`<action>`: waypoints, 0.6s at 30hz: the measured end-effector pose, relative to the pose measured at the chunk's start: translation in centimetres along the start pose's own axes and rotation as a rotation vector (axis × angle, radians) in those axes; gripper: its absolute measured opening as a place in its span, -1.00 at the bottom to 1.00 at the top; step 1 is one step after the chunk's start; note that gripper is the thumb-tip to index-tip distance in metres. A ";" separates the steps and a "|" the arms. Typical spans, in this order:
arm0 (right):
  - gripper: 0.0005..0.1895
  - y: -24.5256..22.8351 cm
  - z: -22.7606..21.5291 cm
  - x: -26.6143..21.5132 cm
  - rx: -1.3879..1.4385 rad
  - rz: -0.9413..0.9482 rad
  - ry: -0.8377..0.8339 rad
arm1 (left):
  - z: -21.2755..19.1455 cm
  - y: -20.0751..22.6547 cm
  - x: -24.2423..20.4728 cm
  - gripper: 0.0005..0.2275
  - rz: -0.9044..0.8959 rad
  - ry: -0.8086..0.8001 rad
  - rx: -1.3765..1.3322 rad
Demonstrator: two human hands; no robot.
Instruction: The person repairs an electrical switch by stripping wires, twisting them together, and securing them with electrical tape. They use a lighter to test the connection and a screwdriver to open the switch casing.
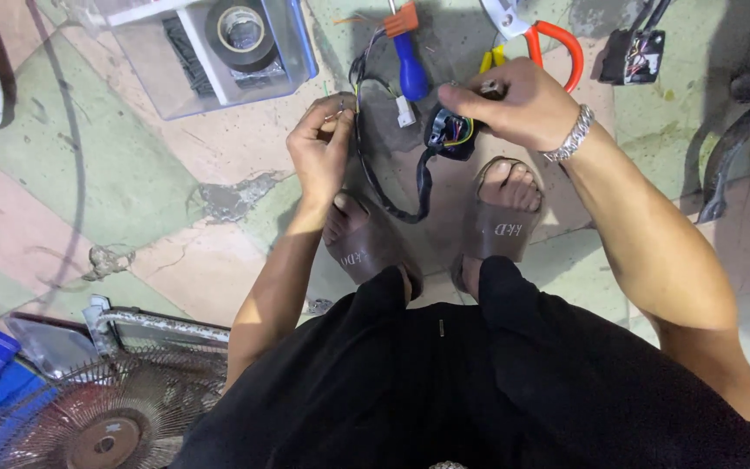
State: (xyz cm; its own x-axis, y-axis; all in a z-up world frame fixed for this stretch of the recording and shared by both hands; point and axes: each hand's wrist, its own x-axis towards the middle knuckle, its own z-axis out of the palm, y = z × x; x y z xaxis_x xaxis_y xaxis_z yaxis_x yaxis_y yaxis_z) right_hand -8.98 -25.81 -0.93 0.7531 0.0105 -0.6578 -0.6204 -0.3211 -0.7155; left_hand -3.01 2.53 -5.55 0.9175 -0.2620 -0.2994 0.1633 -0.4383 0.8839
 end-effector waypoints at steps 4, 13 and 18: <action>-0.29 0.0 0.1 1.2 -0.100 -0.052 0.017 | 0.4 0.4 -0.5 -0.83 -0.058 -0.033 -0.078; -0.21 -0.3 0.7 1.8 -0.249 -0.021 -0.010 | 0.6 0.0 -0.5 -0.78 -0.094 -0.075 -0.201; -0.31 1.0 2.1 1.3 -0.319 -0.043 -0.004 | 0.3 0.0 -0.4 -0.78 -0.148 -0.102 -0.309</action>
State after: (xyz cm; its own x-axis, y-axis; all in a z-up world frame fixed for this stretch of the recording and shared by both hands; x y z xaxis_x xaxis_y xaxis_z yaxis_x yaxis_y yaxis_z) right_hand -9.04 -24.10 -2.98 0.7760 0.0338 -0.6298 -0.4878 -0.6008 -0.6333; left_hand -3.45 2.39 -5.56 0.8370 -0.3066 -0.4533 0.4086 -0.2010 0.8903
